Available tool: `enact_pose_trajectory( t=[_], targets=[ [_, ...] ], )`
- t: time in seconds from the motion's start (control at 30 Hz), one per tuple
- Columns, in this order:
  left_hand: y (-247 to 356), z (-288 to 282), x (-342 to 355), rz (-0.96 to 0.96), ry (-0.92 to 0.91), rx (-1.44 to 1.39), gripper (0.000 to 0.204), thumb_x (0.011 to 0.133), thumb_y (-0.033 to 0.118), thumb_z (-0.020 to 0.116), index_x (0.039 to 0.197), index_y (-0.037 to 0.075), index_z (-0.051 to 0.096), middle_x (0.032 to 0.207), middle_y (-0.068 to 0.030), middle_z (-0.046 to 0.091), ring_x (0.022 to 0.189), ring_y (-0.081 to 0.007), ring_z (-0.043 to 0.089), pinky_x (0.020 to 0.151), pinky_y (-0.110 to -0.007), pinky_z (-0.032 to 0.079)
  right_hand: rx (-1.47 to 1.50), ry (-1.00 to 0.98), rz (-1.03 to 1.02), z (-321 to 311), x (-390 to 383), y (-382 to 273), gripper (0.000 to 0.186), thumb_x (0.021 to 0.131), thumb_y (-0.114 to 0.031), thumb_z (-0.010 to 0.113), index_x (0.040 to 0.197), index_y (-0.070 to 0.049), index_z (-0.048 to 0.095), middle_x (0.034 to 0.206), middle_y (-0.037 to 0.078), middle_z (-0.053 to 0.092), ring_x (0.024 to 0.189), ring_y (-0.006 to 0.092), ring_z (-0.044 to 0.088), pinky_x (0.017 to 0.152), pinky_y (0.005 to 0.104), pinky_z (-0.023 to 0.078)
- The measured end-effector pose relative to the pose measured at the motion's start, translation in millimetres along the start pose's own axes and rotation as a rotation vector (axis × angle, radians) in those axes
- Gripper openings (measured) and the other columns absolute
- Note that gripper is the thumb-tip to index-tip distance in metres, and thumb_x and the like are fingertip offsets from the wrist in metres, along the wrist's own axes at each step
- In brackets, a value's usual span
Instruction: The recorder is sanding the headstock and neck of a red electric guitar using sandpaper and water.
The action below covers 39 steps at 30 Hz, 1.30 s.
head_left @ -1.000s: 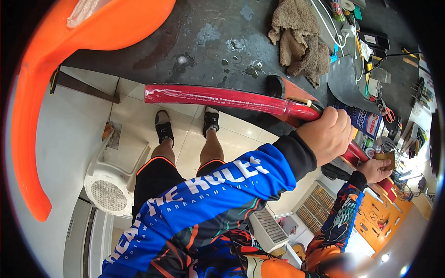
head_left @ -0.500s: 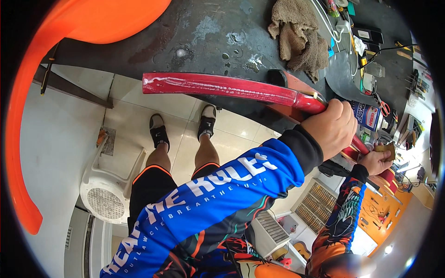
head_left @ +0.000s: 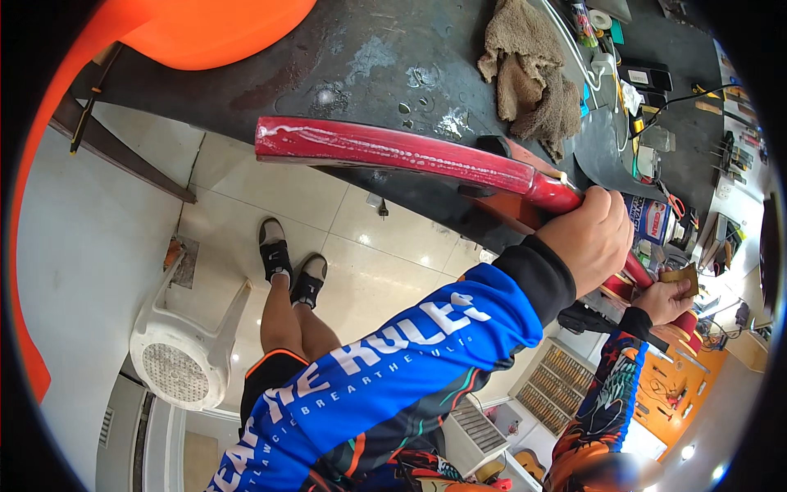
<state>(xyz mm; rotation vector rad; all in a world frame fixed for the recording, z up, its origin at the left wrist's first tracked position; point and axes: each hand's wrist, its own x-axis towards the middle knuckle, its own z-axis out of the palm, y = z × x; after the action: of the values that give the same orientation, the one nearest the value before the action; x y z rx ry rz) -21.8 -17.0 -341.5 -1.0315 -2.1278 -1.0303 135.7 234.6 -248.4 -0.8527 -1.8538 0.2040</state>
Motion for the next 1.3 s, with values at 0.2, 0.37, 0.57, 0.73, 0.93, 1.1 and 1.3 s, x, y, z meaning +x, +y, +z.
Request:
enact_pose_trajectory(
  t=[0.2, 0.37, 0.57, 0.73, 0.93, 1.1, 1.3],
  targets=[
    [0.9, 2.6, -0.4, 0.002, -0.003, -0.012, 0.013, 0.083, 0.024, 0.058, 0.074, 0.014, 0.059, 0.070, 0.0003, 0.051, 0.075, -0.0185, 0.050, 0.070, -0.034, 0.035, -0.125, 0.101, -0.011, -4.3, -1.2, -20.0, 0.036, 0.104, -0.033, 0.055, 0.115, 0.001, 0.055, 0.091, 0.013, 0.068, 0.075, 0.0195, 0.067, 0.063, 0.0292, 0.055],
    [1.9, 1.0, 0.7, -0.005, -0.020, -0.004, 0.013, 0.083, 0.024, 0.058, 0.075, 0.015, 0.059, 0.071, 0.0002, 0.051, 0.077, -0.0185, 0.050, 0.070, -0.034, 0.035, 0.093, -0.066, 0.003, -16.9, -15.0, -104.9, 0.034, 0.102, -0.034, 0.060, 0.108, -0.001, 0.060, 0.084, 0.006, 0.064, 0.059, 0.0126, 0.055, 0.057, 0.0236, 0.048],
    [4.0, -1.2, 1.8, -0.006, -0.106, -0.002, 0.011, 0.084, 0.025, 0.058, 0.080, 0.015, 0.060, 0.074, 0.0000, 0.053, 0.079, -0.0180, 0.051, 0.071, -0.034, 0.036, 0.498, -0.851, 0.283, -4.6, -90.5, -225.5, 0.030, 0.100, -0.023, 0.064, 0.119, -0.001, 0.059, 0.090, 0.003, 0.063, 0.066, 0.0085, 0.056, 0.062, 0.0205, 0.046],
    [4.3, -6.7, -3.5, 0.010, -0.231, -0.010, 0.013, 0.088, 0.026, 0.058, 0.090, 0.013, 0.062, 0.082, -0.0012, 0.057, 0.084, -0.0199, 0.054, 0.076, -0.036, 0.040, 0.257, -1.183, 0.111, 42.7, -116.2, -289.2, 0.027, 0.098, -0.018, 0.066, 0.114, 0.003, 0.063, 0.095, 0.004, 0.068, 0.075, 0.0078, 0.062, 0.071, 0.0226, 0.050],
    [1.3, -9.8, -3.5, 0.014, -0.180, 0.008, 0.012, 0.088, 0.026, 0.058, 0.089, 0.014, 0.061, 0.081, -0.0010, 0.056, 0.084, -0.0197, 0.054, 0.075, -0.036, 0.040, 0.074, -1.391, 0.285, 78.9, -135.9, -312.2, 0.025, 0.090, -0.018, 0.076, 0.100, 0.003, 0.068, 0.088, 0.004, 0.071, 0.074, 0.0049, 0.063, 0.068, 0.0197, 0.049],
    [-2.9, -13.8, -6.2, 0.015, -0.164, 0.008, 0.012, 0.088, 0.025, 0.058, 0.088, 0.014, 0.061, 0.081, -0.0008, 0.056, 0.084, -0.0195, 0.054, 0.074, -0.036, 0.040, 0.037, -1.344, 0.180, 79.7, -139.2, -303.5, 0.021, 0.090, -0.018, 0.077, 0.093, 0.001, 0.067, 0.086, 0.003, 0.071, 0.072, 0.0039, 0.061, 0.066, 0.0198, 0.048],
    [-3.9, -19.3, -8.8, 0.017, -0.158, -0.004, 0.011, 0.088, 0.025, 0.057, 0.087, 0.015, 0.060, 0.081, -0.0005, 0.055, 0.083, -0.0193, 0.054, 0.074, -0.036, 0.039, -0.038, -1.303, 0.128, 86.6, -137.9, -313.3, 0.022, 0.088, -0.015, 0.079, 0.085, -0.002, 0.063, 0.084, 0.003, 0.071, 0.071, 0.0029, 0.060, 0.063, 0.0195, 0.047]
  ],
)
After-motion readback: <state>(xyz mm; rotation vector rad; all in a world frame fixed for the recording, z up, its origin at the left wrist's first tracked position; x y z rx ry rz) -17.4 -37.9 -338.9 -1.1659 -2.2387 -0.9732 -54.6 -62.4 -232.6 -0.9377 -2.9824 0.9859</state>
